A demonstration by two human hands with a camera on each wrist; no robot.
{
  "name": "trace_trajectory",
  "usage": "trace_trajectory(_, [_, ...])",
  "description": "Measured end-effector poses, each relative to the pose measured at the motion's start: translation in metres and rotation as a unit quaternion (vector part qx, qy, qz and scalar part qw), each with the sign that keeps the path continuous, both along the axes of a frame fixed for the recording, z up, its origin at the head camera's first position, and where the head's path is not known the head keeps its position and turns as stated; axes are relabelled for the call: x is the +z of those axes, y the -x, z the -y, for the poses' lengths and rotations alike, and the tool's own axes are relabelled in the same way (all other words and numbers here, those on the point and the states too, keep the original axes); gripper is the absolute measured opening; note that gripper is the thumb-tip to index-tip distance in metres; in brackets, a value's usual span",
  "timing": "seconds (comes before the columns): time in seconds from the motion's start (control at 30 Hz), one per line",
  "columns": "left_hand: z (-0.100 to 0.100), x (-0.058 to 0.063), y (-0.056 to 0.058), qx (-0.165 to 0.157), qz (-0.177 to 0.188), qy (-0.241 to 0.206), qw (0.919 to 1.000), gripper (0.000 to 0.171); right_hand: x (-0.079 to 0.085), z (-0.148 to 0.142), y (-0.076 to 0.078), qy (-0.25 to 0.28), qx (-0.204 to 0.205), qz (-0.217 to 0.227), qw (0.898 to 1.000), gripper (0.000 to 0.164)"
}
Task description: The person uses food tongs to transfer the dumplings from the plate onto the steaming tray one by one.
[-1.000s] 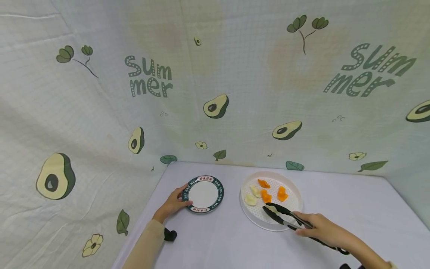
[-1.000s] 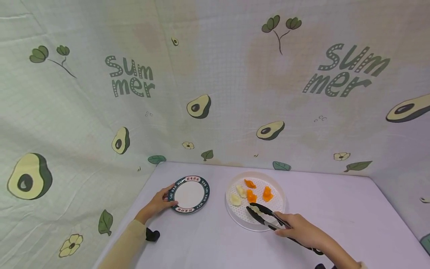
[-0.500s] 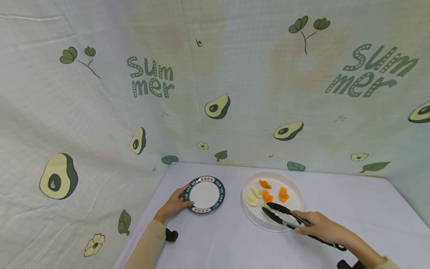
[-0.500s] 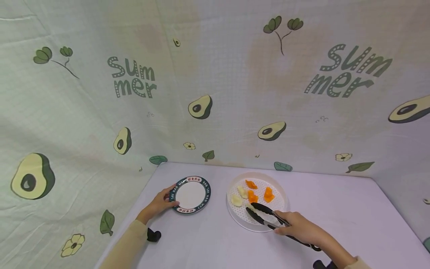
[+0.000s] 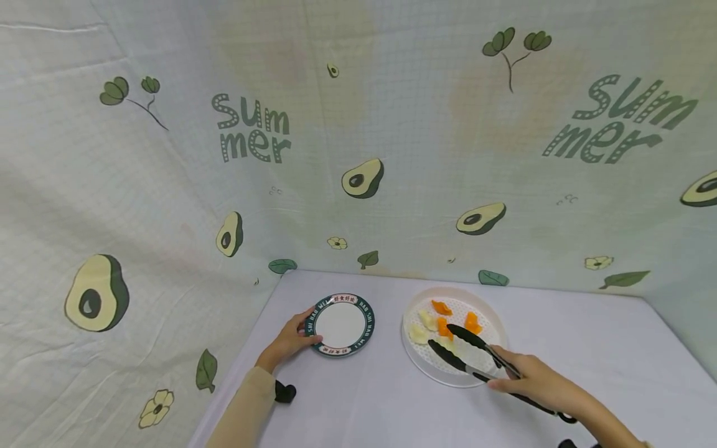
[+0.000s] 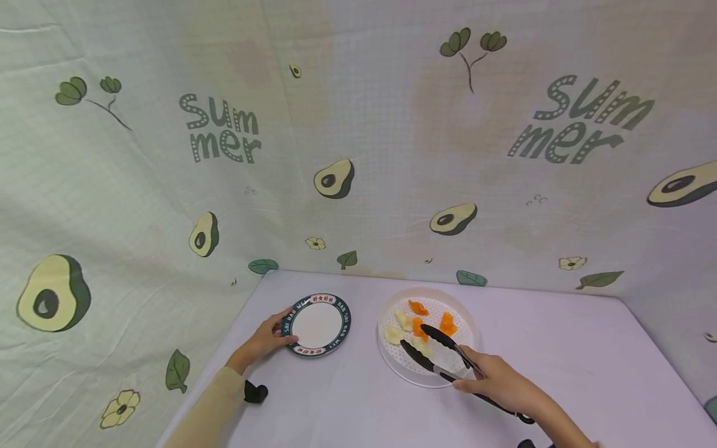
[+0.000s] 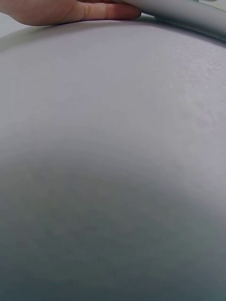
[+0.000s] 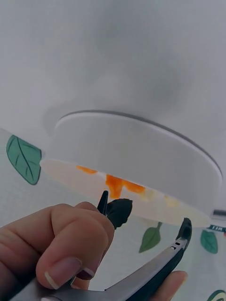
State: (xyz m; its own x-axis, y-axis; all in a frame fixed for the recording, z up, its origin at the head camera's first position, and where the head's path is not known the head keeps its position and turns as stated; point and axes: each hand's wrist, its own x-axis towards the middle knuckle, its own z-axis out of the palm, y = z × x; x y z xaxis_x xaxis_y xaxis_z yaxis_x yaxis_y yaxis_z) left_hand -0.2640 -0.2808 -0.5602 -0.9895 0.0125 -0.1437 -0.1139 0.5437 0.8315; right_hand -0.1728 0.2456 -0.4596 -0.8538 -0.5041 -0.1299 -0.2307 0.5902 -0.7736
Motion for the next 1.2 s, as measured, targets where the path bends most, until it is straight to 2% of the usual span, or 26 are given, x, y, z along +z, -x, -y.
trace_trajectory(0.17, [-0.001, 0.000, 0.000, -0.001, -0.001, 0.000, 1.0000, 0.092, -0.001, 0.009, -0.006, 0.014, -0.035, -0.037, 0.999, 0.089])
trace_trajectory(0.37, [0.000, -0.001, 0.001, -0.002, -0.003, -0.002, 1.0000, 0.092, -0.003, 0.023, -0.010, 0.016, -0.065, -0.060, 0.996, 0.094])
trace_trajectory(0.63, [0.000, -0.001, -0.001, -0.004, -0.001, 0.000, 1.0000, 0.092, -0.008, 0.037, -0.013, 0.023, -0.074, -0.072, 0.994, 0.096])
trace_trajectory(0.77, [0.000, 0.001, -0.002, -0.001, -0.001, 0.004, 1.0000, 0.092, -0.008, 0.045, -0.011, 0.023, -0.080, -0.094, 0.992, 0.098])
trace_trajectory(1.2, [-0.002, 0.001, -0.001, -0.002, -0.004, 0.007, 1.0000, 0.092, -0.001, 0.081, 0.004, 0.047, -0.064, -0.100, 0.992, 0.103])
